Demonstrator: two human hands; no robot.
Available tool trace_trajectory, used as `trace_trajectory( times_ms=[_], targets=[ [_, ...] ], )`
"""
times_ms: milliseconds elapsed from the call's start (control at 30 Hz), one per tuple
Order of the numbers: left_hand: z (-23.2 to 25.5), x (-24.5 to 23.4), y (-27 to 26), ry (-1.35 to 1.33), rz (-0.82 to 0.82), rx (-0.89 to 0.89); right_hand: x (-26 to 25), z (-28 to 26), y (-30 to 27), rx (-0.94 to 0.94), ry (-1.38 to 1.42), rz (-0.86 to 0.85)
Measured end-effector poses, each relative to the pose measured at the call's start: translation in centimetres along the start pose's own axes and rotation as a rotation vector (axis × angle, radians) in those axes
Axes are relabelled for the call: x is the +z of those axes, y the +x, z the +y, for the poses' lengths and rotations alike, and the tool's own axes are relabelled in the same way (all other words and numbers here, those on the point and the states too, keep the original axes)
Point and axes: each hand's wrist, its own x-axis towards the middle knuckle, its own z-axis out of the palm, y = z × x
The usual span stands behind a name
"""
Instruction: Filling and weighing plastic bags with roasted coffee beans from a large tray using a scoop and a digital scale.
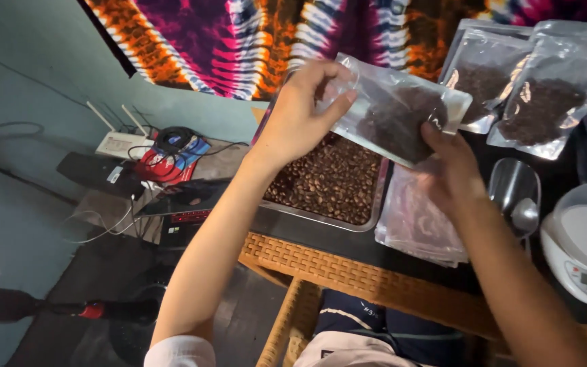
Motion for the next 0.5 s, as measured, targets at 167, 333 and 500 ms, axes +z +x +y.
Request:
trace_trajectory(
  times_ms=[167,333,500],
  targets=[
    [-1.7,-1.8,-0.3,-0.287,-0.284,-0.647,-0.1,-0.3,1.4,0.096,-0.254,0.117],
    [-3.1,-3.2,-0.9,-0.5,-0.353,-0.912,0.3,0.0,2.6,0.188,-0.421,0.091],
    [-6.0,-3.6,-2.8,-0.5,-0.367,-0.91,1.4,1.3,3.4,0.053,-0.437,0.018]
  ],
)
